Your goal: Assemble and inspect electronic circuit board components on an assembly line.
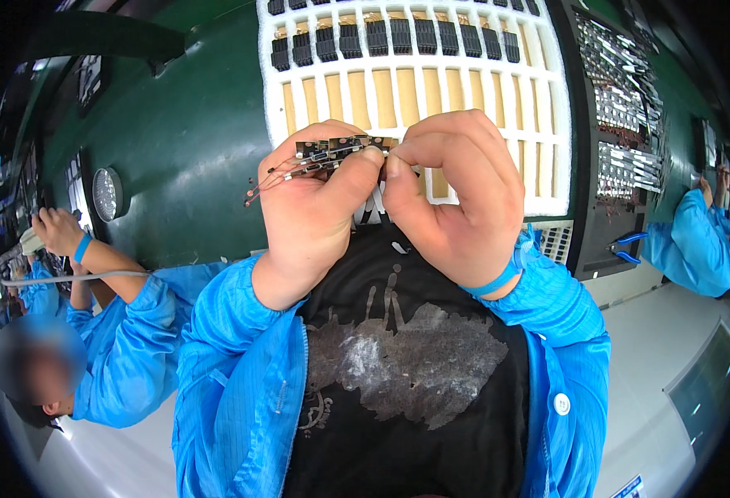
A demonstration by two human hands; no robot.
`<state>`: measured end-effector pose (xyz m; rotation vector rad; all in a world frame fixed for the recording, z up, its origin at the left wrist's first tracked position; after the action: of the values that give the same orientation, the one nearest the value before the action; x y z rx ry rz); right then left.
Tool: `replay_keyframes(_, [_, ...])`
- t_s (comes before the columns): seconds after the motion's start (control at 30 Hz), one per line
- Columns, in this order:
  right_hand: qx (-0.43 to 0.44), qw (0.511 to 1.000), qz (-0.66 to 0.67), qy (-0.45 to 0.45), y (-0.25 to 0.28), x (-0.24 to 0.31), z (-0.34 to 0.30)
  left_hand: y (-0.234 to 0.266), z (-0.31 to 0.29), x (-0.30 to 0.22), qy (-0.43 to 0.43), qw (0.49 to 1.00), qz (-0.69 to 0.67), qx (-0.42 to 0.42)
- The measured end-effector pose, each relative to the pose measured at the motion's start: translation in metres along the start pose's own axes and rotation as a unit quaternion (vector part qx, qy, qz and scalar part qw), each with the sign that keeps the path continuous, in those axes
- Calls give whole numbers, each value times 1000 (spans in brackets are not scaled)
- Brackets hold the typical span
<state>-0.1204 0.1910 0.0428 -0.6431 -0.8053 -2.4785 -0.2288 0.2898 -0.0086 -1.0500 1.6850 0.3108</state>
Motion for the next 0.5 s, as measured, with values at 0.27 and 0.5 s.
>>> replay_keyframes(0.27, [49, 994, 55, -75, 14, 4, 11, -2, -3, -10, 54, 997, 17, 45])
replay_keyframes(0.5, [109, 986, 118, -49, 16, -1, 25, -7, -6, -19, 102, 984, 73, 124])
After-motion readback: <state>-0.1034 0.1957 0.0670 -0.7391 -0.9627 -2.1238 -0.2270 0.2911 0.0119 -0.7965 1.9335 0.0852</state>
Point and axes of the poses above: each hand's wrist, its own z-axis towards the middle knuckle, its own y-axis out of the back of the hand, x = y × z, the point moved 6 cm from there along z, towards the middle knuckle, and after that the axes turned 15 degrees about y, right-handed, at the moved point
